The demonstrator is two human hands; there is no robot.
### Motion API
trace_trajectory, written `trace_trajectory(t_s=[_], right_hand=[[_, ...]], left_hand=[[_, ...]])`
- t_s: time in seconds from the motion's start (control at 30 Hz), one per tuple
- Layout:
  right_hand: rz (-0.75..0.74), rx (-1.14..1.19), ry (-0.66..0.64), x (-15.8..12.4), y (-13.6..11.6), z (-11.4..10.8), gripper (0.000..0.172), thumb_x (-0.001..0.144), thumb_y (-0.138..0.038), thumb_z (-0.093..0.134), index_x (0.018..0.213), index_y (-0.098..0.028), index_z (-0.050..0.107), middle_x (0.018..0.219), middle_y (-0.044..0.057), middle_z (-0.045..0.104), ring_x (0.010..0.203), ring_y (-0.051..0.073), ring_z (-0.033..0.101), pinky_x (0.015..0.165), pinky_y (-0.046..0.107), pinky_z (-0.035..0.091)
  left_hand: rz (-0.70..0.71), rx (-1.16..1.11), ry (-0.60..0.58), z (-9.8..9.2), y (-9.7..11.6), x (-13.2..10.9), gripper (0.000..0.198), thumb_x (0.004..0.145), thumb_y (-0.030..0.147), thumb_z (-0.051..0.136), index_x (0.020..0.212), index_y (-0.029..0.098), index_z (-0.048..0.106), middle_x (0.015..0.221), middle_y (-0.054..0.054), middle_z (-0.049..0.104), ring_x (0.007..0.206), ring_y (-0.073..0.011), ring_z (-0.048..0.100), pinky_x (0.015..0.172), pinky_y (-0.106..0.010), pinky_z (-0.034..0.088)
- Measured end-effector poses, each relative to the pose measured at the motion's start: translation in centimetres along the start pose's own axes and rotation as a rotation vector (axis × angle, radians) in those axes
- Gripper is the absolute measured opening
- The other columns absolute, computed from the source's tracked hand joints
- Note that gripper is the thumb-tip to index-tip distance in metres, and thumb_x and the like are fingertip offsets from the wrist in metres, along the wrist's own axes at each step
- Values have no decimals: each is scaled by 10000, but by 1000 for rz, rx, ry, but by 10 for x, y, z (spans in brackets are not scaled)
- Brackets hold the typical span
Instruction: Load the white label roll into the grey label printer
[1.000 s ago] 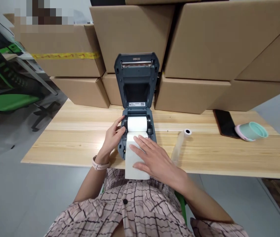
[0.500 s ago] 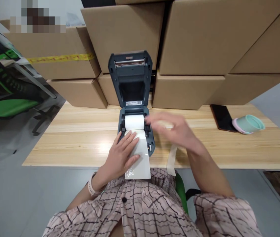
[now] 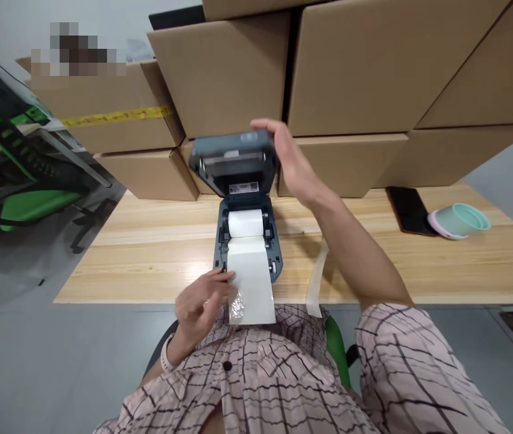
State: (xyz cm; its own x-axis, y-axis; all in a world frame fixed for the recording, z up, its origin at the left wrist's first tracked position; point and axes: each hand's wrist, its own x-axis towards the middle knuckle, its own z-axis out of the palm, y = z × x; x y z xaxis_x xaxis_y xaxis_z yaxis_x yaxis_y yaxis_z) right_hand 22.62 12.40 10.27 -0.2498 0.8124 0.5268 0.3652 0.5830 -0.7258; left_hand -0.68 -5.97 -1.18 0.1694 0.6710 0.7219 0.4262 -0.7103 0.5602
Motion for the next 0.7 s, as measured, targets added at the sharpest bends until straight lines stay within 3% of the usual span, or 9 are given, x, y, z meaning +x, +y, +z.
trace_trajectory(t_s=[0.07, 0.13, 0.17, 0.23, 0.3, 0.37, 0.43, 0.53, 0.7], right_hand=[[-52, -7, -127, -48, -12, 0, 721, 1021, -745, 149, 1554, -323, 389, 1545, 57, 522, 1406, 290, 528, 1163, 532, 450], [-90, -79, -251, -92, -18, 4, 736, 994, -773, 169, 1579, -371, 365, 1619, 60, 450, 1468, 310, 460, 1196, 570, 404], [-113, -131, -286, -110, -18, 8, 699, 1007, -745, 177, 1578, -391, 371, 1632, 51, 440, 1505, 311, 415, 1221, 589, 363], [-158, -217, -288, -137, -15, 17, 575, 1063, -621, 219, 1570, -410, 389, 1625, 34, 459, 1550, 296, 349, 1253, 603, 305], [-174, -250, -241, -152, -11, 27, 492, 1097, -467, 282, 1574, -408, 386, 1614, 24, 477, 1561, 282, 335, 1254, 596, 312], [-159, -244, -164, -159, -9, 37, 496, 1096, -371, 303, 1588, -401, 366, 1608, 18, 483, 1560, 278, 341, 1250, 595, 330], [-128, -229, -112, -163, -7, 45, 527, 1089, -331, 307, 1611, -401, 320, 1610, 11, 478, 1565, 277, 333, 1255, 603, 329], [-96, -216, -99, -170, -7, 51, 562, 1085, -314, 330, 1639, -380, 255, 1639, 14, 435, 1587, 272, 282, 1269, 608, 305], [-71, -219, -156, -176, -6, 50, 548, 1095, -334, 344, 1636, -355, 261, 1670, 30, 382, 1608, 271, 220, 1278, 598, 288]], left_hand=[[-82, 0, 274, 0, -4, 1, 252, 1005, 199, 494, 837, 241, 679, 720, 21, 733, 770, -175, 773, 813, -422, 672], [-202, 31, 460, 1, -10, 7, 230, 1040, 293, 442, 1005, 264, 667, 920, -13, 750, 936, -184, 763, 905, -443, 650], [-279, 41, 455, 1, -13, 11, 271, 1058, 349, 398, 1169, 280, 635, 1126, -49, 739, 1123, -203, 728, 1005, -465, 611], [-452, 31, 268, 3, -20, 22, 461, 1076, 461, 295, 1491, 304, 420, 1553, -104, 516, 1464, -236, 510, 1174, -474, 491], [-577, -48, 79, 7, -24, 29, 628, 1055, 564, 314, 1620, 318, 192, 1727, -98, 252, 1593, -257, 296, 1256, -459, 390], [-666, -175, -20, 12, -26, 33, 801, 997, 638, 450, 1647, 322, 103, 1763, -87, 134, 1621, -280, 203, 1291, -461, 326], [-747, -321, -50, 17, -24, 32, 928, 938, 645, 580, 1654, 316, 91, 1763, -99, 137, 1616, -306, 216, 1296, -480, 309], [-819, -492, -4, 20, -19, 27, 1015, 890, 572, 702, 1660, 320, 91, 1734, -122, 243, 1581, -336, 303, 1275, -509, 329], [-780, -551, 84, 25, -16, 21, 980, 871, 492, 760, 1649, 359, 180, 1702, -102, 332, 1569, -343, 322, 1277, -516, 305]])
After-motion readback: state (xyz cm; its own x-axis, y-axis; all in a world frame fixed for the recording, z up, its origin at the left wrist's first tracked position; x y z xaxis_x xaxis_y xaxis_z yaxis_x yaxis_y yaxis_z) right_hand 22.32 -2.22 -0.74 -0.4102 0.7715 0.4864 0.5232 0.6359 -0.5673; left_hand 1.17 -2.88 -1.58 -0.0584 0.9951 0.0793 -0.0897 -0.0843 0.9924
